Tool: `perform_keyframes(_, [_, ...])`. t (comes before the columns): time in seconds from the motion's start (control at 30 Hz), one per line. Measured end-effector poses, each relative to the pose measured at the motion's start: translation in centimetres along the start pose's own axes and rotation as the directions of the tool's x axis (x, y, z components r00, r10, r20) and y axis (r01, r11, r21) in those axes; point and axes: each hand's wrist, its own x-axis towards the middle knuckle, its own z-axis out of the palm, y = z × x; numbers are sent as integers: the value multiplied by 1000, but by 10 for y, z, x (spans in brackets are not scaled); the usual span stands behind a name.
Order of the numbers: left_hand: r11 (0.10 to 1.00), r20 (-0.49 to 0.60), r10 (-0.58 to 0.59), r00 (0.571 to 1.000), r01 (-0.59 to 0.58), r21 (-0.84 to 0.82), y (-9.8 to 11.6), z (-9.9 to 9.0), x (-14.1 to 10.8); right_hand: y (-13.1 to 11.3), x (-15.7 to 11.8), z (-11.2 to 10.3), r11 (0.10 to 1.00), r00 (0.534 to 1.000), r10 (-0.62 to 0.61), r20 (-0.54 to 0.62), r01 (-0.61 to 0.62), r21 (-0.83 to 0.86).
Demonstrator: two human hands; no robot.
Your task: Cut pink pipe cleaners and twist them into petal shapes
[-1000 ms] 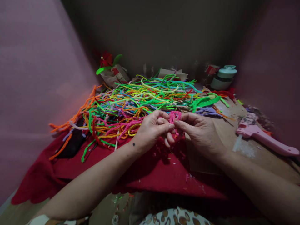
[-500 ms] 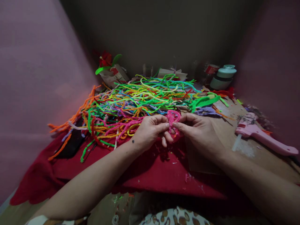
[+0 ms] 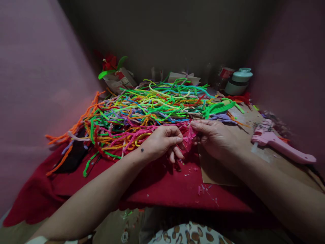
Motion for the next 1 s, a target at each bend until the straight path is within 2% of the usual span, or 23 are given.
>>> perform_keyframes(0.2, [984,16,-16,1000,13,178,3,-9,-2,0,1,-2,999,1000,-4,-22,3,-33])
perform_keyframes(0.37, [946,12,17,1000,-20,324,6,-15,-5,2,4,-6,1000,1000,-21,-22,21,-10])
perform_keyframes(0.6, [853,104,113,988,-150,500,10,-19,-6,5,6,-6,998,998,-56,-14,55,-34])
perform_keyframes(0.77, [857,-11,206,979,-175,485,16,-17,-7,3,-2,3,998,998,-34,-50,32,-52])
perform_keyframes(0.83, [876,-53,231,971,-184,445,17,-12,-7,3,-4,5,998,999,-25,-22,24,-60])
perform_keyframes(1.0, [913,-131,208,969,-144,382,10,-2,-5,11,-7,6,995,995,-60,77,66,-72])
